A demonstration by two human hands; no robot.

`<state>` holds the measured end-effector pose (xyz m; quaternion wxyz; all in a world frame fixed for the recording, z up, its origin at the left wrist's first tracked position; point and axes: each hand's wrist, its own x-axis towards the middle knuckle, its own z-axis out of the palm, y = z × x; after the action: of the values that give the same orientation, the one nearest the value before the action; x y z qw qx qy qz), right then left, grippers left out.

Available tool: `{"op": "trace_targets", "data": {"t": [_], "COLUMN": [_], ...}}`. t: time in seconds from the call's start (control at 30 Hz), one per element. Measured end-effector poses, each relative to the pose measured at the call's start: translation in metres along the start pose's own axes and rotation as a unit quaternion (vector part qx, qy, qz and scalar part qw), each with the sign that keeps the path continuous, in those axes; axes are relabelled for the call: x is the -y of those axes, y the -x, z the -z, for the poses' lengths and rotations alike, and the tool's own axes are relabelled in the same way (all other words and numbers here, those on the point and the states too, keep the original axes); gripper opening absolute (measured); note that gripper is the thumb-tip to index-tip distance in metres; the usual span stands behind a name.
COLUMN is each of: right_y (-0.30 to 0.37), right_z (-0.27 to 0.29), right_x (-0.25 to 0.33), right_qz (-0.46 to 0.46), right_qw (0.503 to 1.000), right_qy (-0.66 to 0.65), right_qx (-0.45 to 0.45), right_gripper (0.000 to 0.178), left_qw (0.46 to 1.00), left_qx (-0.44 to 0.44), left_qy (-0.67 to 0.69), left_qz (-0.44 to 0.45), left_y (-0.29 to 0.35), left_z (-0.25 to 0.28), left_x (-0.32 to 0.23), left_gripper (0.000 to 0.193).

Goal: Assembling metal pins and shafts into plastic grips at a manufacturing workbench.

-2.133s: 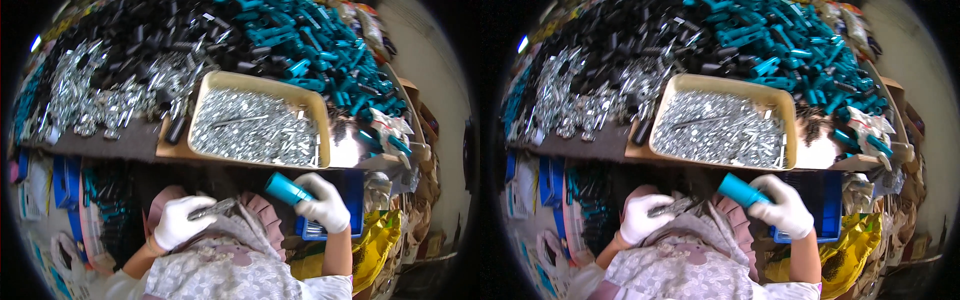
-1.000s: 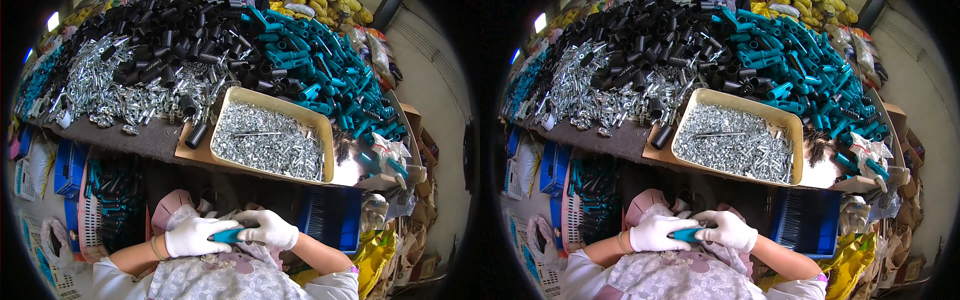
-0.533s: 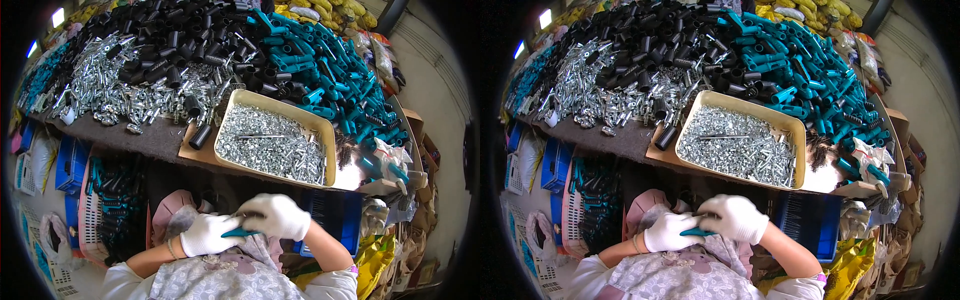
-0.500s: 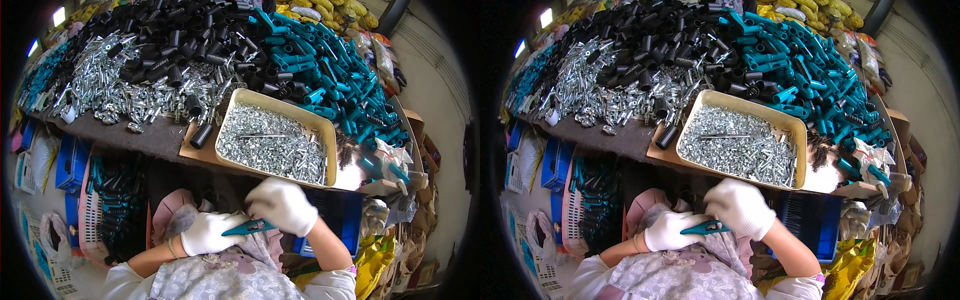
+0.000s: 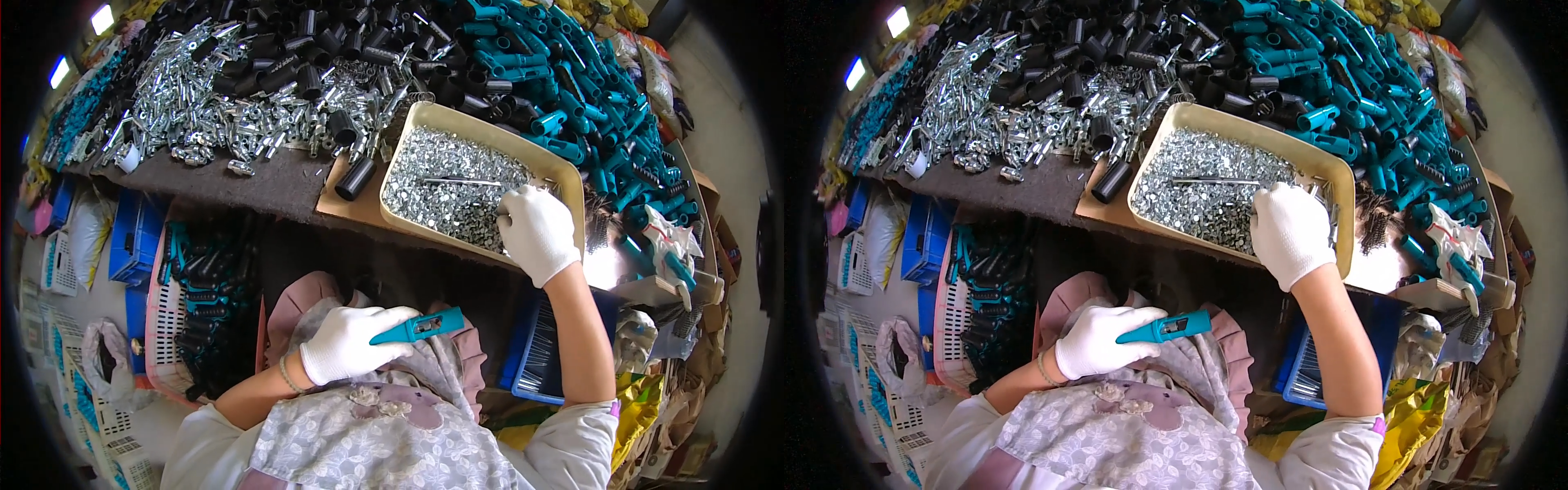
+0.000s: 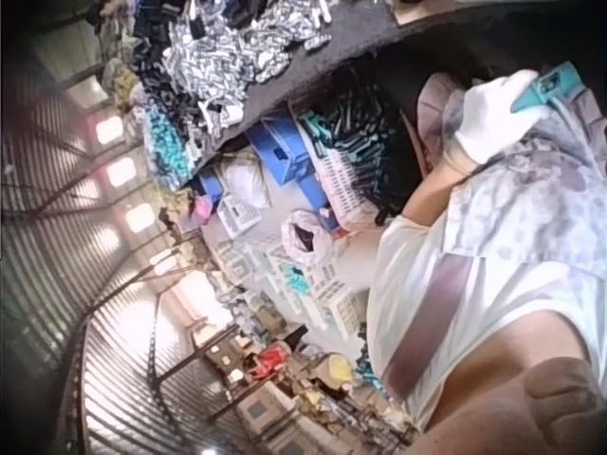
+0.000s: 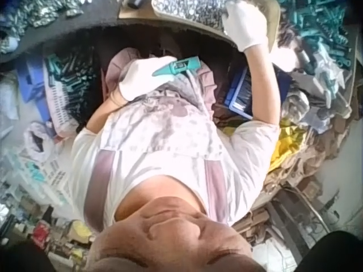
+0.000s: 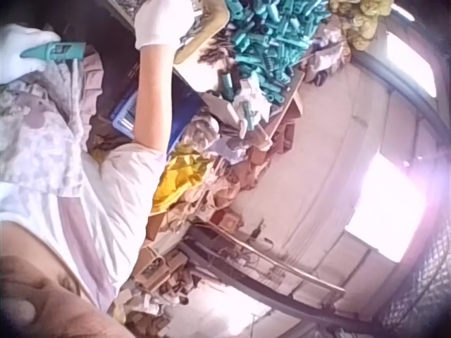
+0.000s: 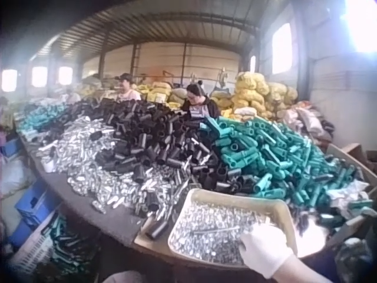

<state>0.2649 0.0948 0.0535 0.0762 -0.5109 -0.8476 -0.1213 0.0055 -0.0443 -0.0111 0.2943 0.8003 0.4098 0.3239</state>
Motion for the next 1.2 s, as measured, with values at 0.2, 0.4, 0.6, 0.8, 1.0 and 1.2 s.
{"op": "trace_targets", "data": {"t": [0.2, 0.4, 0.6, 0.8, 1.0, 1.2], "right_y": [-0.017, -0.003, 0.028, 0.066, 0.074, 0.075], "right_z": [0.007, 0.001, 0.031, -0.007, -0.031, -0.046], "right_x": [0.004, -0.011, 0.030, 0.078, 0.093, 0.094], "right_qz": [-0.018, 0.007, -0.018, 0.084, 0.111, 0.097], "right_qw": [0.995, 0.995, 0.934, 0.894, 0.889, 0.898], "right_qy": [0.037, -0.051, -0.352, -0.424, -0.439, -0.424], "right_qx": [0.088, -0.082, -0.062, 0.118, 0.075, 0.069], "right_gripper": [0.017, 0.011, 0.005, 0.008, 0.008, 0.008], "left_qw": [0.999, 0.998, 0.992, 0.989, 0.981, 0.980], "left_qx": [0.020, 0.031, 0.054, 0.086, 0.139, 0.154], "left_qy": [-0.011, -0.028, -0.108, -0.117, -0.125, -0.114], "left_qz": [0.024, 0.044, 0.023, 0.032, 0.058, 0.056], "left_y": [0.006, 0.014, 0.016, 0.011, 0.009, 0.010], "left_z": [0.002, 0.008, 0.015, 0.011, 0.016, 0.014], "left_x": [0.005, 0.013, 0.022, 0.030, 0.033, 0.039], "left_gripper": [0.046, 0.046, 0.037, 0.035, 0.036, 0.035]}}
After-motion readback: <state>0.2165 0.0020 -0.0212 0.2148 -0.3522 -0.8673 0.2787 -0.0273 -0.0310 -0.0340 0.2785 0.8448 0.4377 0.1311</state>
